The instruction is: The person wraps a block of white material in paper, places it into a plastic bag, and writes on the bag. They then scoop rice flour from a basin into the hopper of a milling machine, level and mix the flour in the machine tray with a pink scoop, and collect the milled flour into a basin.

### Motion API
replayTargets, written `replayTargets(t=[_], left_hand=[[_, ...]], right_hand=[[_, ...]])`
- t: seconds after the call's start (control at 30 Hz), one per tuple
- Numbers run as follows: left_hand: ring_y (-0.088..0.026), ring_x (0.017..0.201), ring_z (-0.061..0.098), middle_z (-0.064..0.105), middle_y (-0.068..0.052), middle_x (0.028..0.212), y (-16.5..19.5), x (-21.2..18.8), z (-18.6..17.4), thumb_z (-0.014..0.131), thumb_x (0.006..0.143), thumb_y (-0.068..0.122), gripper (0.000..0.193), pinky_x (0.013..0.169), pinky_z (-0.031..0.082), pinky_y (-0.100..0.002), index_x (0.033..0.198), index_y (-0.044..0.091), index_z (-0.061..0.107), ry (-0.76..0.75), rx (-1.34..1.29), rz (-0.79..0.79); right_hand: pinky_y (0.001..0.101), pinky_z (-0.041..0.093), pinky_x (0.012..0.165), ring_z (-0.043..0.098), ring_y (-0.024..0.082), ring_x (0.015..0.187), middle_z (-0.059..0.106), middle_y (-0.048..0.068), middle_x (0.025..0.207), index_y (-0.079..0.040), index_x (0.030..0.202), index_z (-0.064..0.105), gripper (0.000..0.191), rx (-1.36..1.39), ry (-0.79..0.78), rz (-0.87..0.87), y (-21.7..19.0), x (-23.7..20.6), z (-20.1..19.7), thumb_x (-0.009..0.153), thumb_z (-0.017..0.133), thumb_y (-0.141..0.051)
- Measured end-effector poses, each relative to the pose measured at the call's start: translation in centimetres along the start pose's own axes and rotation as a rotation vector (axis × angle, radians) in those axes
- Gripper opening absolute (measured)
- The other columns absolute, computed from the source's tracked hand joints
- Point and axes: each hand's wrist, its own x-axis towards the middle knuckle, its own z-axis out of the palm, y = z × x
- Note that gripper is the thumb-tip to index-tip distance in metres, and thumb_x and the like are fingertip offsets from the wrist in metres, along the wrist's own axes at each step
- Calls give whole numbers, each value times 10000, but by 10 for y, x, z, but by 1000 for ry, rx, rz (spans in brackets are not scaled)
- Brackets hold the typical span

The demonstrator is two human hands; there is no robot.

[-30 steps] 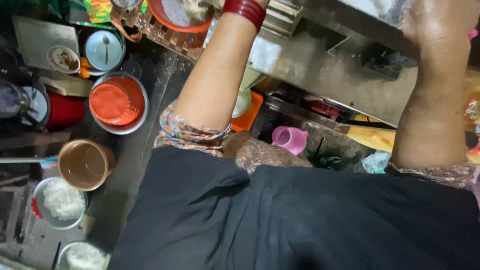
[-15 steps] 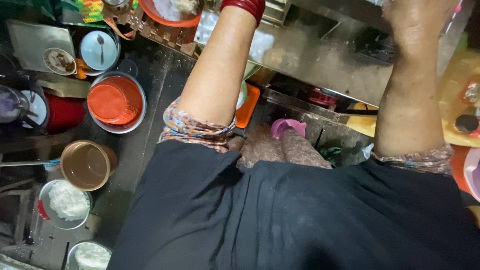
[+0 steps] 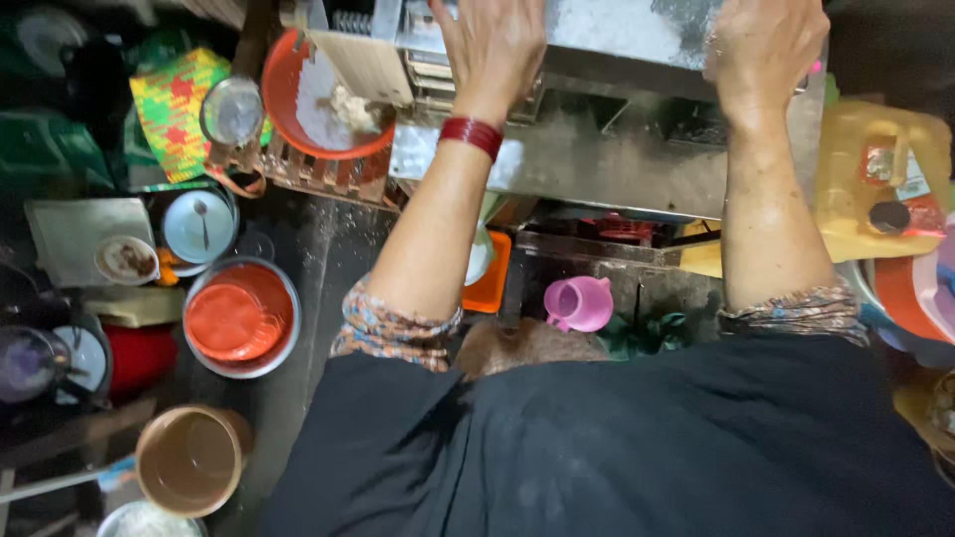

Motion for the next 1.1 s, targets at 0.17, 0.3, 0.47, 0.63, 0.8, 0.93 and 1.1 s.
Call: replayTargets(t=[0.17, 0.3, 0.47, 0.63, 0.8, 0.93, 1.1], left_hand=[[-349, 1540, 297, 426, -109, 1577, -9, -21, -5, 495, 1060, 295, 461, 1152, 238, -819, 1493, 140, 466, 5, -145, -21], [-419, 1542, 96, 225, -112, 1656, -7, -6, -21, 620, 867, 308, 786, 1037, 212, -862, 1564, 159, 288, -122, -121, -17], [-425, 1558, 7, 82, -116, 1694, 3, 33, -30, 634, 868, 200, 855, 1015, 170, -889, 1607, 211, 203, -312, -116, -73], [-475, 1570, 90, 64, -124, 1734, 5, 35, -30, 597, 1043, 379, 760, 1016, 189, -906, 1640, 248, 144, -240, -274, -181], [-557, 1541, 117, 86, -168, 1734, -3, 25, -34, 587, 1051, 276, 807, 1045, 226, -860, 1664, 253, 63, -70, -277, -132], [-541, 1522, 185, 174, -171, 1711, -2, 29, -38, 572, 1023, 222, 805, 1064, 236, -834, 1658, 274, 80, -111, -231, -179], [-528, 1504, 238, 283, -160, 1680, 0, 29, -43, 581, 998, 204, 781, 1067, 251, -813, 1642, 299, 150, -130, -200, -196]], right_hand=[[488, 529, 633, 673, 387, 734, 690, 173, 825, -68, 882, 700, 128, -172, -209, 1, 0, 4, -4, 907, 602, -146], [487, 528, 686, 682, 389, 838, 716, 171, 957, -113, 1068, 765, 224, -44, -358, -23, -1, 7, -13, 947, 576, -126], [524, 526, 717, 674, 423, 836, 717, 190, 999, -213, 1241, 771, 310, -24, -599, 121, -9, 21, -23, 1011, 563, -213], [538, 531, 749, 684, 424, 872, 731, 186, 1002, -270, 1370, 711, 364, 62, -793, 100, -27, 40, -36, 1038, 562, -284], [540, 528, 655, 698, 413, 818, 726, 200, 869, -325, 1469, 621, 458, -60, -1053, -73, -32, 101, -66, 1017, 555, -298], [464, 583, 676, 747, 294, 801, 751, 106, 806, -229, 1071, 746, 219, -334, -1425, -285, -8, 132, -79, 914, 603, -283], [450, 547, 594, 714, 305, 694, 710, 119, 723, -109, 820, 716, 198, -18, -1166, -521, -5, 81, 12, 918, 600, -236]])
